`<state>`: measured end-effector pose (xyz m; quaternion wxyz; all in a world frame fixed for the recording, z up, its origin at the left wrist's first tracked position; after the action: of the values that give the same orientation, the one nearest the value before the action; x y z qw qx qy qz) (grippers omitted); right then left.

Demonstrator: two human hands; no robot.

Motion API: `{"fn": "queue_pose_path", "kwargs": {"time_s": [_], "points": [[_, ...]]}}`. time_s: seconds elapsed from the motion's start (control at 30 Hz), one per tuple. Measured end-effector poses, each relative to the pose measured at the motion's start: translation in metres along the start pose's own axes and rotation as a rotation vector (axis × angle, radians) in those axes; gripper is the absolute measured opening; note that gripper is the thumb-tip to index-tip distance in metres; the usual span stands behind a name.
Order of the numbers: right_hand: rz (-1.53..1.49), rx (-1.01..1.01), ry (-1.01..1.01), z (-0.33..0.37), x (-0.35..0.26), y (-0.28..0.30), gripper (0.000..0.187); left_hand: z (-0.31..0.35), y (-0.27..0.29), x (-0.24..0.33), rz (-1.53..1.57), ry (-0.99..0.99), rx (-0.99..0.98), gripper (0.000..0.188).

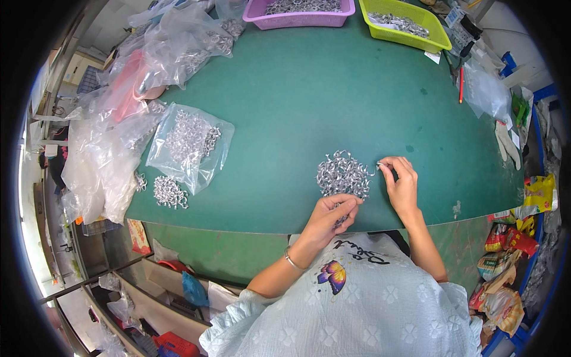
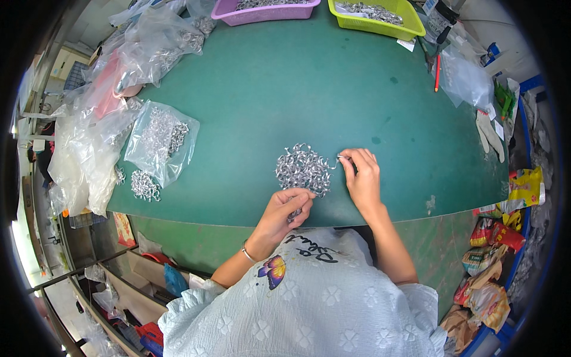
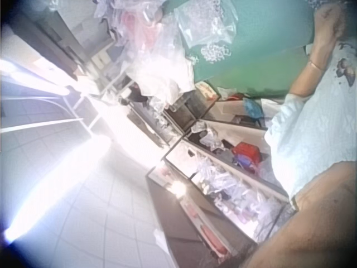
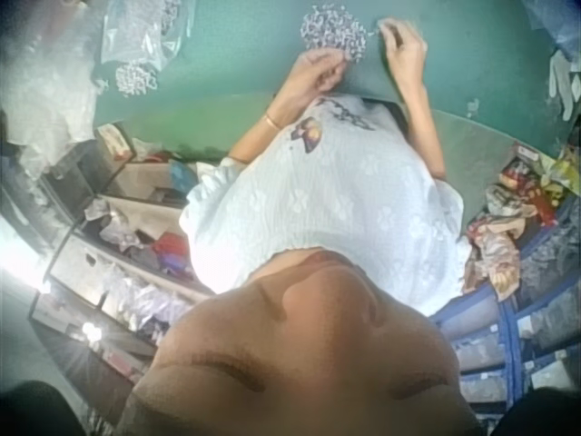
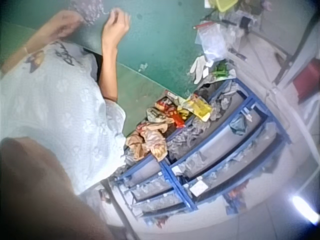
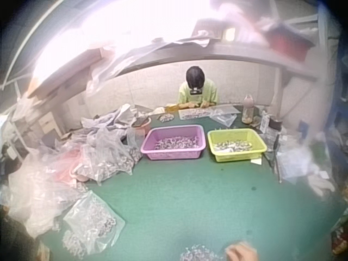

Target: The person sits at a green workbench and assembles small silver metal hooks by hand. They pick up individual hooks from a pile on the table and connect them to other pieces, placing the finished assemblies into a clear plastic bag. The workspace is cluttered with various plastic bags and containers holding hardware parts.

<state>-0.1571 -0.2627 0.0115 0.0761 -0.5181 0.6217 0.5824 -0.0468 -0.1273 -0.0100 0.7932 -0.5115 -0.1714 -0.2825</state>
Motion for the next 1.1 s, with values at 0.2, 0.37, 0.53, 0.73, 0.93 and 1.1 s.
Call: {"fn": "queue_pose_path", "kwargs": {"time_s": [0.2,0.37,0.53,0.73,0.93,1.1], "points": [[-0.301,-0.083,-0.256,0.004,0.005,-0.003,0.021,-0.005,0.001,0.0,0.015,0.011,0.102,0.018],[-0.745,-0.114,-0.385,0.011,0.002,-0.008,0.021,-0.006,-0.003,0.003,0.008,-0.002,0.13,0.018],[-0.976,-0.235,-0.579,0.014,0.009,-0.016,0.018,-0.006,0.0,0.002,0.024,-0.001,0.164,0.019],[-1.229,-0.262,-0.576,0.019,-0.008,-0.014,0.018,-0.006,-0.002,0.005,-0.05,-0.055,0.221,0.019],[-1.194,-0.306,-0.45,0.024,-0.031,-0.017,0.02,-0.004,-0.011,0.012,-0.092,-0.149,0.238,0.015],[-1.173,-0.235,-0.348,0.024,-0.04,-0.012,0.021,-0.001,-0.012,0.019,-0.251,-0.24,0.265,0.012]]}}
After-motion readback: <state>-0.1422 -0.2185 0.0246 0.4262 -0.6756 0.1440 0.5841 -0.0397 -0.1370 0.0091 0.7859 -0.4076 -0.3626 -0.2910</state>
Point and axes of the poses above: each hand's wrist, its own z-axis away from the middle knuckle, its own y-axis out of the back of the hand, x = y × z, the point moved 5 cm from there along -z, towards the middle knuckle, and after that the axes turned 1 degree about -z, right-handed, at the moved point
